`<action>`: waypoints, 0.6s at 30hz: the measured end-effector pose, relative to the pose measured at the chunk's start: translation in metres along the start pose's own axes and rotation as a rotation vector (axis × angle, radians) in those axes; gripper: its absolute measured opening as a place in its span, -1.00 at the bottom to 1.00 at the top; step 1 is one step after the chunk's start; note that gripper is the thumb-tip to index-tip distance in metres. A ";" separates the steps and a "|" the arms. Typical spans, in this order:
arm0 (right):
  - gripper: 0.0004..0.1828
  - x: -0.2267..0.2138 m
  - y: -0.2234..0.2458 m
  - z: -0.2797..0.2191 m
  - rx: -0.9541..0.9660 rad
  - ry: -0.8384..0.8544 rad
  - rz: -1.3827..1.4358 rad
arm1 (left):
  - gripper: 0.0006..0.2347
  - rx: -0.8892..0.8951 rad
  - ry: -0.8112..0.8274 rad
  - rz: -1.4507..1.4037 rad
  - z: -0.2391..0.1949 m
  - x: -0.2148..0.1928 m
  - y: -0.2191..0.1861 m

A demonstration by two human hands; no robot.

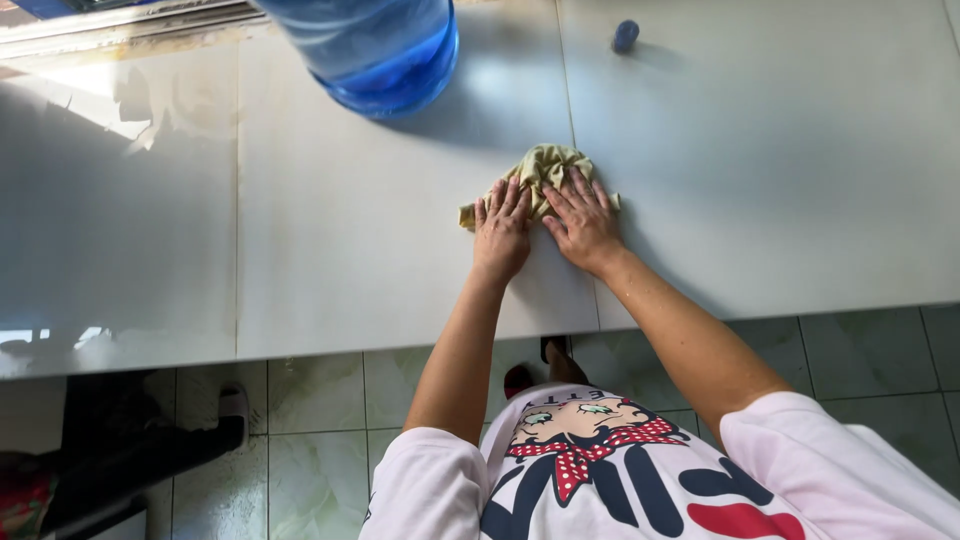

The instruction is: Seal a large water bottle with a plastic cap and use a heat gun to shrink-wrap the seal, then clean the counter.

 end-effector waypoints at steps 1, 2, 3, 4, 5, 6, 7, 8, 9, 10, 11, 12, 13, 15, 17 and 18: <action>-0.39 0.001 0.010 -0.019 -0.005 -0.002 -0.002 | -0.55 -0.001 -0.005 0.001 -0.020 -0.002 -0.005; -0.39 0.001 0.018 -0.037 0.008 0.005 -0.023 | -0.55 0.003 -0.003 0.002 -0.038 -0.005 -0.010; -0.38 0.000 0.026 -0.053 0.022 0.011 -0.045 | -0.55 0.007 -0.001 0.004 -0.055 -0.007 -0.015; -0.38 0.002 0.031 -0.066 0.013 0.007 -0.047 | -0.55 0.005 -0.010 0.008 -0.071 -0.010 -0.019; -0.37 0.003 0.035 -0.080 0.024 0.024 -0.052 | -0.56 0.009 -0.012 0.004 -0.086 -0.013 -0.023; -0.37 0.004 0.038 -0.093 0.033 0.041 -0.058 | -0.56 0.011 -0.016 0.002 -0.101 -0.016 -0.029; -0.37 0.002 0.043 -0.105 0.021 0.038 -0.060 | -0.56 0.006 -0.027 0.005 -0.117 -0.018 -0.034; -0.36 0.002 0.045 -0.114 0.003 0.052 -0.054 | -0.56 0.006 -0.028 0.007 -0.129 -0.018 -0.037; -0.35 0.002 0.048 -0.122 -0.015 0.065 -0.049 | -0.56 0.007 -0.030 0.009 -0.142 -0.019 -0.040; -0.35 0.000 0.051 -0.130 -0.036 0.065 -0.048 | -0.56 -0.006 -0.045 0.017 -0.153 -0.019 -0.042; -0.35 -0.002 0.053 -0.138 -0.056 0.085 -0.040 | -0.56 -0.005 -0.053 0.019 -0.164 -0.019 -0.045; -0.35 -0.003 0.053 -0.145 -0.081 0.110 -0.029 | -0.55 -0.012 -0.060 0.024 -0.174 -0.017 -0.049; -0.35 -0.003 0.053 -0.149 -0.108 0.114 -0.024 | -0.55 -0.033 -0.075 0.035 -0.180 -0.019 -0.051; -0.34 -0.009 0.052 -0.156 -0.151 0.136 -0.061 | -0.54 -0.058 -0.078 0.053 -0.188 -0.025 -0.061; -0.35 -0.012 0.044 -0.156 -0.208 0.130 -0.062 | -0.54 -0.096 -0.106 0.075 -0.188 -0.014 -0.067; -0.36 -0.014 0.040 -0.156 -0.230 0.127 -0.058 | -0.55 -0.116 -0.107 0.088 -0.187 -0.009 -0.072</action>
Point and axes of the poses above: each hand's wrist, its own z-axis towards the middle knuckle, its own x-axis out of the palm, y = z × x, the point moved 1 cm from there along z, towards the middle knuckle, and after that the axes turned 9 degrees about z, right-handed, at the moved point
